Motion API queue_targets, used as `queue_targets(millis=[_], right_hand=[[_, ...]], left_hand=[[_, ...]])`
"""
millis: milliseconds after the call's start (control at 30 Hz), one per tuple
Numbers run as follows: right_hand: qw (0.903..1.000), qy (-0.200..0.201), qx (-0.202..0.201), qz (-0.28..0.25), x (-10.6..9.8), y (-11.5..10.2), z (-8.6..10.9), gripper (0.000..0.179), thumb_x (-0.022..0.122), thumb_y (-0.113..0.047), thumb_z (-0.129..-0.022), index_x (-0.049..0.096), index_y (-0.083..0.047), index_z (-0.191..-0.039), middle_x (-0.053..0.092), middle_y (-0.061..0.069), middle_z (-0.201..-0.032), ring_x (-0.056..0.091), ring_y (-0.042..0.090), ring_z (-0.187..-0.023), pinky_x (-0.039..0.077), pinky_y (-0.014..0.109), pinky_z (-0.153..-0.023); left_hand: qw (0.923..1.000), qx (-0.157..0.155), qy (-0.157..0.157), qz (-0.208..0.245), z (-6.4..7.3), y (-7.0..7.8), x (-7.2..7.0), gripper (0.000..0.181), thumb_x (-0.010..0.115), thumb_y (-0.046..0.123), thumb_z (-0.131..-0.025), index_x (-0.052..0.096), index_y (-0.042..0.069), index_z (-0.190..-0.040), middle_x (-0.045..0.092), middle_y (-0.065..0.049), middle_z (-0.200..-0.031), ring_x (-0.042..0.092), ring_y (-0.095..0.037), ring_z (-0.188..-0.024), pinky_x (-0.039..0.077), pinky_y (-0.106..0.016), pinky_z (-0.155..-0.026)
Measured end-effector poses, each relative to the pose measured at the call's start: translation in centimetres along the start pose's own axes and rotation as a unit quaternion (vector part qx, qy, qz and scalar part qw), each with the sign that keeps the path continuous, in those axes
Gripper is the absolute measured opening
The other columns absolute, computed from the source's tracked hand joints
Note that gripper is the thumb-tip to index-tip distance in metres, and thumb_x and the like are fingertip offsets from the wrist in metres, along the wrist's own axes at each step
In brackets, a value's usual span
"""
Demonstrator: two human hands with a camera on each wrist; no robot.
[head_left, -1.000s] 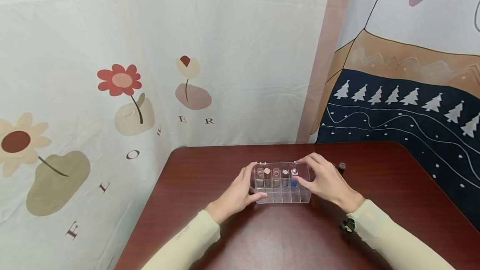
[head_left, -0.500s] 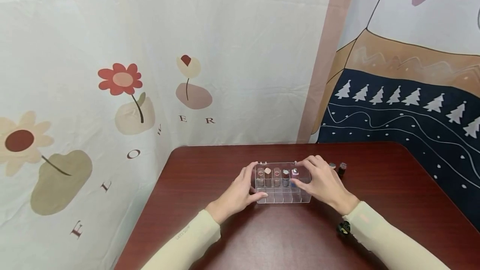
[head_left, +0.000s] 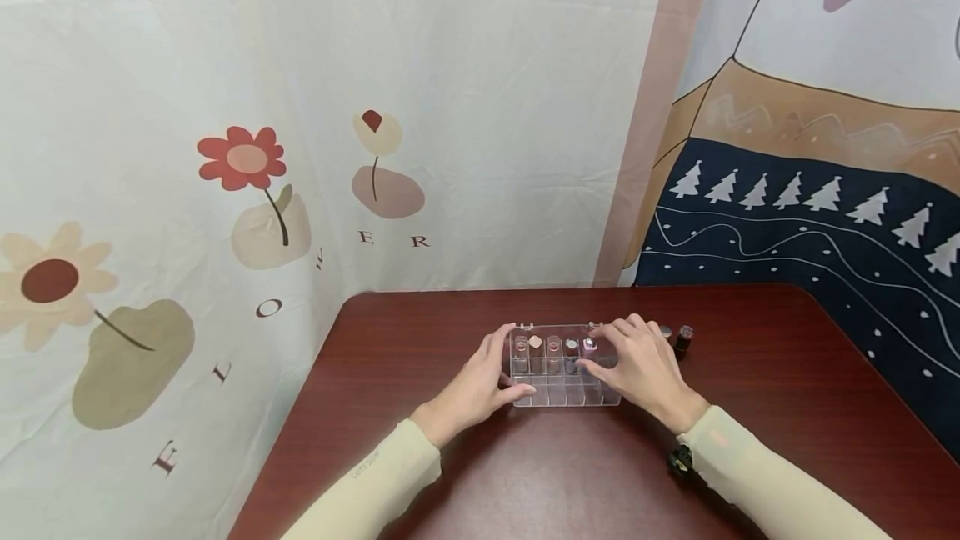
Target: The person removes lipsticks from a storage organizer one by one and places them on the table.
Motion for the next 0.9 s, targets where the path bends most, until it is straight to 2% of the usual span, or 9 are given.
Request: queue_targets(millis=[333,667,900], right_hand=[[0.9989,-0.027,0.036,-0.005,0.26,-0.21,-0.03,0.041,0.107,-0.038,-0.085,0.087,-0.013,-0.111,0.089,0.008,-0.104,0.064,0.025,-0.092,0.049,0.043,-0.08],[0.9984,-0.028,0.047,-0.013,0.44,-0.25,-0.12,0.033,0.104,-0.033,-0.088,0.087,-0.014,-0.108,0.089,0.007,-0.101,0.065,0.025,-0.092,0.048,0.043,-0.08],[0.9989,-0.014,0.041,-0.015,0.43,-0.33,-0.12,0.028,0.104,-0.026,-0.087,0.085,-0.013,-0.103,0.088,0.006,-0.094,0.063,0.025,-0.089,0.045,0.042,-0.078]], left_hand=[[1.0,-0.003,0.002,0.0,-0.02,-0.05,0.03,0.105,0.094,0.033,-0.103,0.026,0.004,-0.178,0.052,-0.029,-0.164,0.082,-0.008,-0.09,0.067,-0.031,-0.09],[1.0,-0.003,0.002,-0.003,-0.02,-0.04,-0.01,0.105,0.093,0.033,-0.103,0.026,0.005,-0.178,0.052,-0.03,-0.164,0.081,-0.006,-0.09,0.067,-0.031,-0.09],[0.9999,0.0,0.004,-0.009,-0.09,-0.09,0.09,0.105,0.093,0.033,-0.103,0.026,0.004,-0.178,0.053,-0.03,-0.163,0.08,-0.006,-0.089,0.067,-0.033,-0.093]])
Point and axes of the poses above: each hand's wrist, its own z-axis away from the middle knuckle, its own x-axis out of the palm, y = z × x, the point moved 1 cm from there along -z, towards the middle knuckle
